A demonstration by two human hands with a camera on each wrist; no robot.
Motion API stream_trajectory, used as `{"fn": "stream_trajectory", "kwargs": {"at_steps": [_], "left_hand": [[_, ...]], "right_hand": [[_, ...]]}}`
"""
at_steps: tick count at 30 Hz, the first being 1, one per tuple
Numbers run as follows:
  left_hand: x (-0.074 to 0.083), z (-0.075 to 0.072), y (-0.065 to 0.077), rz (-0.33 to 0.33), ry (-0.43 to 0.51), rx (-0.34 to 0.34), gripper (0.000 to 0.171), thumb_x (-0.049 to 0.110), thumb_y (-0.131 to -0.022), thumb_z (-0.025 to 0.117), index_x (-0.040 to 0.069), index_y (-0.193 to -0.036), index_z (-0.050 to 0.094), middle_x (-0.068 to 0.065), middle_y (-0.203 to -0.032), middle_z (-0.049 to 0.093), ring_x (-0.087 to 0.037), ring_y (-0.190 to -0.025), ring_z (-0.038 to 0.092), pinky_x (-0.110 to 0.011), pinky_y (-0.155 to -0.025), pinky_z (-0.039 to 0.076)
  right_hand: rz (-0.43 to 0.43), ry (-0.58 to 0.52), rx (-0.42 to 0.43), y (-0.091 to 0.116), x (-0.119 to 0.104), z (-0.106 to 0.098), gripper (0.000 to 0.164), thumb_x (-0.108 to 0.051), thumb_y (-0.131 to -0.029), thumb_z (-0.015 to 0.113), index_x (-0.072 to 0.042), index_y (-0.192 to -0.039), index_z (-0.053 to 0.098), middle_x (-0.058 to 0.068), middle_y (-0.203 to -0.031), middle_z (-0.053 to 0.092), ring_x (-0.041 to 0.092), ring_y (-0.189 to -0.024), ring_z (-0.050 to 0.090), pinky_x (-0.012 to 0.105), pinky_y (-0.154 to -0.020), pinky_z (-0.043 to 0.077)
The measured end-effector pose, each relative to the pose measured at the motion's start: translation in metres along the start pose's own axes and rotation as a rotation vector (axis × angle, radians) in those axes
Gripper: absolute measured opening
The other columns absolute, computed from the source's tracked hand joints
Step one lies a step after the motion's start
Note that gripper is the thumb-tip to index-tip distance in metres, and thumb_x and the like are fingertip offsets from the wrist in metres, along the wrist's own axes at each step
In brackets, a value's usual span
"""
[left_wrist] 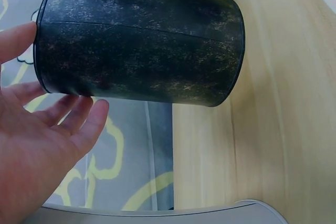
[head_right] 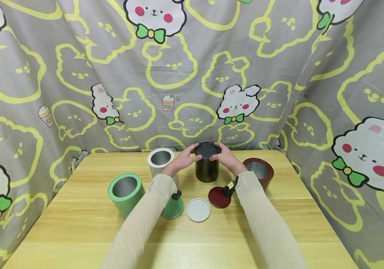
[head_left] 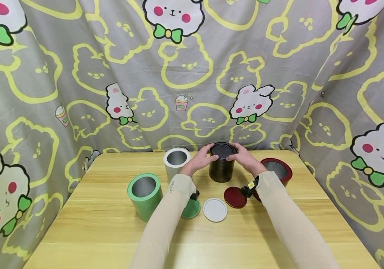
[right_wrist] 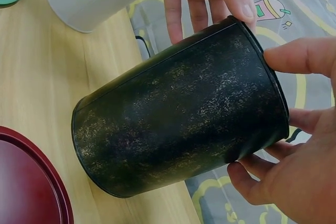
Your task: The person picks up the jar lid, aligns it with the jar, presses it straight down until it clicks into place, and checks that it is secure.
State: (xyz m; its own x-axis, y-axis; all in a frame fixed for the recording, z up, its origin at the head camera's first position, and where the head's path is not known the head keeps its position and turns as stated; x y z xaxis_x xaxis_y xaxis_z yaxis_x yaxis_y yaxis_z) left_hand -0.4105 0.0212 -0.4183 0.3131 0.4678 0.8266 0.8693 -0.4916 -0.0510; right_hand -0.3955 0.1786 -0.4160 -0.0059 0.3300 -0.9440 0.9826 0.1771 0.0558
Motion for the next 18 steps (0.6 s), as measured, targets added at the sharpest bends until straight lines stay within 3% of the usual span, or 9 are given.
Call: {"fn": "stream_trajectory", "kwargs": {"at_steps": [18], "left_hand": [[-0.0098, 0.0054, -0.0036, -0.010, 0.049, 0.031, 0.064, 0.034, -0.097, 0.051, 0.015, -0.151, 0.024, -0.014, -0.149, 0.029, -0.029, -0.129, 0.038, -0.040, -0.104, 0.033]], "right_hand": [[0.010, 0.034, 0.011, -0.0015, 0.0014, 0.0016, 0.079, -0.005, -0.080, 0.056, -0.001, -0.149, 0.018, 0.024, -0.151, 0.019, 0.037, -0.131, 0.029, 0.048, -0.106, 0.026]]}}
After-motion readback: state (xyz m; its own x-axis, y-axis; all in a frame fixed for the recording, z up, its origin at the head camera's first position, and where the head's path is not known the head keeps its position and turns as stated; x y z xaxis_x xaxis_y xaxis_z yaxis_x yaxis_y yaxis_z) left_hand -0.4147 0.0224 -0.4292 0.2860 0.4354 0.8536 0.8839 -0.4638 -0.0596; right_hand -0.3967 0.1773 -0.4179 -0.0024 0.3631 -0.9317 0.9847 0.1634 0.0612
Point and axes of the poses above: each hand's wrist, its own y-axis away from the middle knuckle, its own z-axis out of the palm, x = y × z, the point moved 7 cm from there along -y, towards the middle knuckle
